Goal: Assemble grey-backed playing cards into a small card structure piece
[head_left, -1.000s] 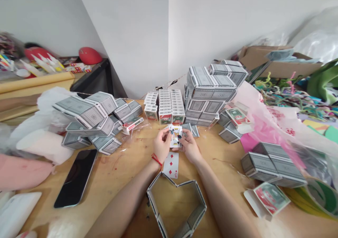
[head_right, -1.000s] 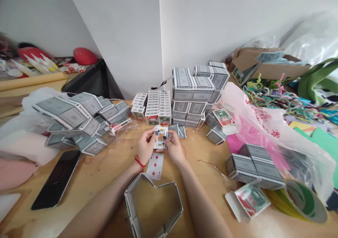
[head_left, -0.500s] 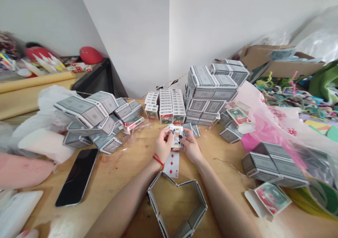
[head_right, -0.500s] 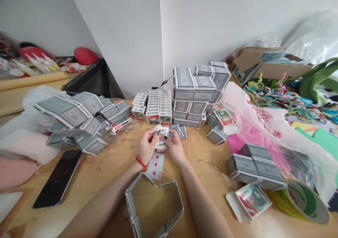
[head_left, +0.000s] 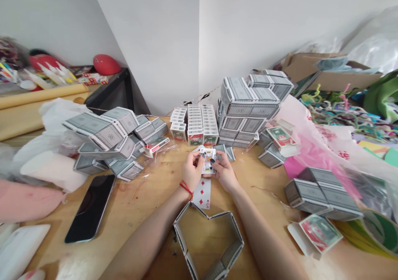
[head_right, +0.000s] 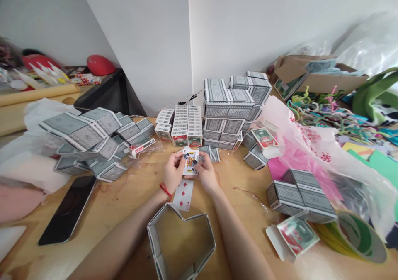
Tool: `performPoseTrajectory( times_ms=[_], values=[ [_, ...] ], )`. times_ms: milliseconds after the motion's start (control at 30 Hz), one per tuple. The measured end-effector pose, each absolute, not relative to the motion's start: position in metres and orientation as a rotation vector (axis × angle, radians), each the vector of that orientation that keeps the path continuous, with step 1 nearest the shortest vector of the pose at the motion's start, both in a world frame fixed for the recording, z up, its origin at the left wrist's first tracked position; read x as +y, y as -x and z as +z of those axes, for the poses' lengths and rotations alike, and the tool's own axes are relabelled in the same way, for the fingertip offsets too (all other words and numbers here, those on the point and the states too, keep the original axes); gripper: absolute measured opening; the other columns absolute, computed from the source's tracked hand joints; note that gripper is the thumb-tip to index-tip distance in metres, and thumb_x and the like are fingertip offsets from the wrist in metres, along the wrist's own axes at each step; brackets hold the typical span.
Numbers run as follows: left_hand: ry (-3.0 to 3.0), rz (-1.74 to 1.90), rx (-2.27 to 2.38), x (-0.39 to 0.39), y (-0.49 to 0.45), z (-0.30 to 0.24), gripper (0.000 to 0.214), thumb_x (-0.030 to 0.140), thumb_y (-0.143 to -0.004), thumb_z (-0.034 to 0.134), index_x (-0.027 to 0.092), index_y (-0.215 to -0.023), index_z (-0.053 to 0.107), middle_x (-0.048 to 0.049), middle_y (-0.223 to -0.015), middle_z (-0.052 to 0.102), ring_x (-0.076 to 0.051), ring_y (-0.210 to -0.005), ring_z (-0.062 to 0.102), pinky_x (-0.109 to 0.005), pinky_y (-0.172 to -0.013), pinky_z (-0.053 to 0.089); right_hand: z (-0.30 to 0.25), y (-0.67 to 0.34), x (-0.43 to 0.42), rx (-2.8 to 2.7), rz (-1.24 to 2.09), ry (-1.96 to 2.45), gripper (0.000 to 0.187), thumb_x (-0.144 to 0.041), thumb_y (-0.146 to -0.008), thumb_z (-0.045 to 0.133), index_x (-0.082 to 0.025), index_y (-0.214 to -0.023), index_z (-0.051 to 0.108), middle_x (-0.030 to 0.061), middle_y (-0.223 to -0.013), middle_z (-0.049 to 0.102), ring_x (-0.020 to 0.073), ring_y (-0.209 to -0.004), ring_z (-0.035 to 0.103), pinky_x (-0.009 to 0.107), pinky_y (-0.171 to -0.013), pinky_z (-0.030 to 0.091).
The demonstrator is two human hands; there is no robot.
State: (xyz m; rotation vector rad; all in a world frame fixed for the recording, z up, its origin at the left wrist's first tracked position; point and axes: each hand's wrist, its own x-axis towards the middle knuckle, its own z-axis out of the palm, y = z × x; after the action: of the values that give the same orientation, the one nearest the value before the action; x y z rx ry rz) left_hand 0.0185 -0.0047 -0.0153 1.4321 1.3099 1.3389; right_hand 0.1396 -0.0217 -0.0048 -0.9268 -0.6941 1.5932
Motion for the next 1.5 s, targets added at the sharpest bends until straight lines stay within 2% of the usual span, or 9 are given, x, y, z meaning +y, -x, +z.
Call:
performPoseTrajectory(
  times_ms=[300, 867, 1100, 1400, 1500],
  values=[
    [-1.421, 1.344, 1.274, -0.005, -0.018, -0.016, 0.022, 0.032, -0.08, 0.051, 0.017, -0.097, 0.051, -0.0059, -0.085, 0.062, -0.014, -0.075, 0.06, -0.026, -0.065, 0.048, -0.004, -0.139, -0.022, -0.686, 1.584, 0.941, 0.044, -0.03, -0.064, 0.067, -0.029, -0.101, 0.043, -0.0022, -0.083, 0.061, 0.0169, -0.067, 0.062, 0.032, -0.05, 0.056],
    [-1.461, 1.331, 1.266, -0.007, -0.019, -0.009, 0.017, 0.03, -0.081, 0.05, 0.017, -0.091, 0.048, -0.0051, -0.083, 0.06, -0.013, -0.071, 0.059, -0.025, -0.063, 0.047, -0.005, -0.139, -0.022, -0.667, 1.595, 0.968, 0.035, -0.033, -0.066, 0.065, -0.029, -0.093, 0.043, -0.0041, -0.075, 0.059, 0.0174, -0.064, 0.061, 0.029, -0.044, 0.052],
    [-1.436, 1.326, 1.169, -0.011, -0.02, -0.006, 0.016, 0.03, -0.081, 0.05, 0.017, -0.089, 0.048, -0.0031, -0.08, 0.057, -0.012, -0.069, 0.057, -0.024, -0.06, 0.046, -0.004, -0.138, -0.022, -0.678, 1.561, 1.044, 0.029, -0.039, -0.07, 0.061, -0.027, -0.087, 0.042, -0.0055, -0.066, 0.057, 0.0149, -0.049, 0.056, 0.026, -0.035, 0.045],
    [-1.333, 1.315, 1.108, -0.01, -0.023, -0.006, 0.013, 0.027, -0.083, 0.047, 0.018, -0.093, 0.048, -0.0004, -0.075, 0.054, -0.009, -0.06, 0.05, -0.02, -0.054, 0.042, -0.006, -0.135, -0.023, -0.76, 1.369, 1.044, 0.023, -0.034, -0.072, 0.058, -0.025, -0.089, 0.045, -0.0062, -0.058, 0.055, 0.0114, -0.045, 0.052, 0.022, -0.039, 0.043],
    [-1.254, 1.288, 1.092, -0.011, -0.024, -0.005, 0.013, 0.028, -0.083, 0.046, 0.019, -0.092, 0.046, -0.0004, -0.075, 0.054, -0.009, -0.055, 0.049, -0.019, -0.048, 0.039, -0.003, -0.133, -0.025, -0.795, 1.35, 1.088, 0.023, -0.037, -0.075, 0.055, -0.026, -0.09, 0.043, -0.0075, -0.054, 0.052, 0.0107, -0.037, 0.048, 0.022, -0.033, 0.038]
  ],
)
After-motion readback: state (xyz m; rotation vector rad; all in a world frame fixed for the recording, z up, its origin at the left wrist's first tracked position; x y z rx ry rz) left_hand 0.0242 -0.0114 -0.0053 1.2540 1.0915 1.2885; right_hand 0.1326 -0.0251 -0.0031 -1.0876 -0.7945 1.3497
